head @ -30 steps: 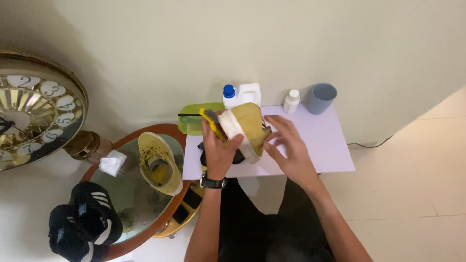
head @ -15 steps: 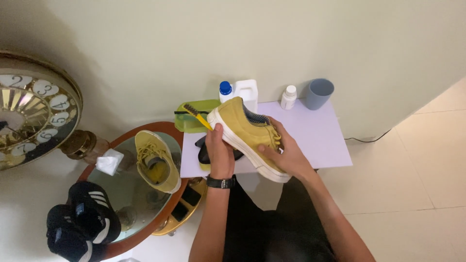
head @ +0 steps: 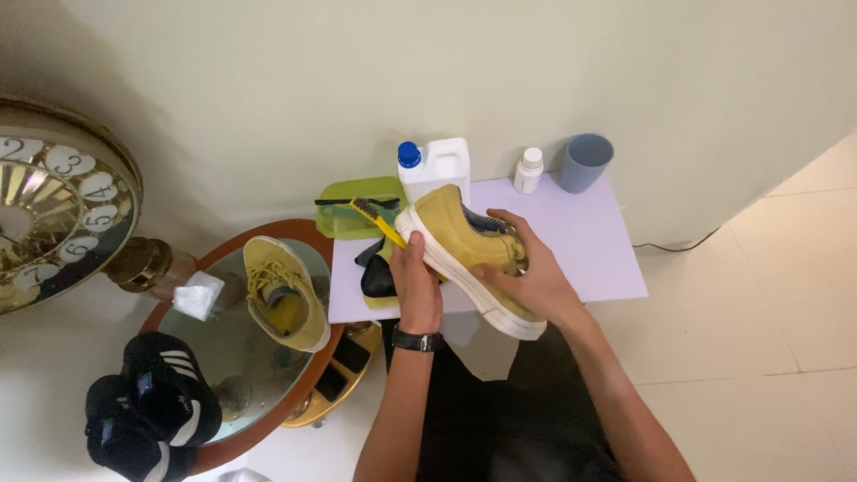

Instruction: The person scrubs a yellow sneaker with a yellow brush, focusing on the upper, sides, and sole. The person rotates the shoe to access different areas and continues scrubbing throughout the clip.

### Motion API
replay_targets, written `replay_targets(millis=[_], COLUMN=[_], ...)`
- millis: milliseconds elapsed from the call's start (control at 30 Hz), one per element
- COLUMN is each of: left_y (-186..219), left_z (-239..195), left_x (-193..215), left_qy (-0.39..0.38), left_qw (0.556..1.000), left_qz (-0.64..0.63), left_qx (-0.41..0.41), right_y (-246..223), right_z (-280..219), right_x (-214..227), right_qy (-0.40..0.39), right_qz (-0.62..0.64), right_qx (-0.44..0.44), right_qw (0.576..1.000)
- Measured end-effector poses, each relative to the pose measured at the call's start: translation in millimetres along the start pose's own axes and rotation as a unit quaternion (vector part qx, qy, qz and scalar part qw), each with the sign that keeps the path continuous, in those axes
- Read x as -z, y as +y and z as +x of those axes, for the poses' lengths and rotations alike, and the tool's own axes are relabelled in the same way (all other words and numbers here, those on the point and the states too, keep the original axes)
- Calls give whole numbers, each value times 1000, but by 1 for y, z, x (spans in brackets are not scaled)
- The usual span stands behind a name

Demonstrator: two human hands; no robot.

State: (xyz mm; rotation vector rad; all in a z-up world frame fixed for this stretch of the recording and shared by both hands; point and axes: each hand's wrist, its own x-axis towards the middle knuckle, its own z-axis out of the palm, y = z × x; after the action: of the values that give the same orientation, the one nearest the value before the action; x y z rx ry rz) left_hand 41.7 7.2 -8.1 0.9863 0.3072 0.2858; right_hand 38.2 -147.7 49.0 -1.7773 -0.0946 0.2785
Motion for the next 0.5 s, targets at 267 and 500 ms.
replay_targets(millis=[267, 500], left_y=[2, -11], left_z=[-7, -2], left_x=[-5, 1], left_qy=[-4, 57], left_qw=[999, 998], left_qz=[29, -30], left_qx=[-24, 15], right_y=[-12, -12], right_z=[-4, -9], right_x=[-13, 2], right_qy=[66, -8], right_qz=[-10, 19], right_qx=[-31, 21], right_qw=[997, 1000])
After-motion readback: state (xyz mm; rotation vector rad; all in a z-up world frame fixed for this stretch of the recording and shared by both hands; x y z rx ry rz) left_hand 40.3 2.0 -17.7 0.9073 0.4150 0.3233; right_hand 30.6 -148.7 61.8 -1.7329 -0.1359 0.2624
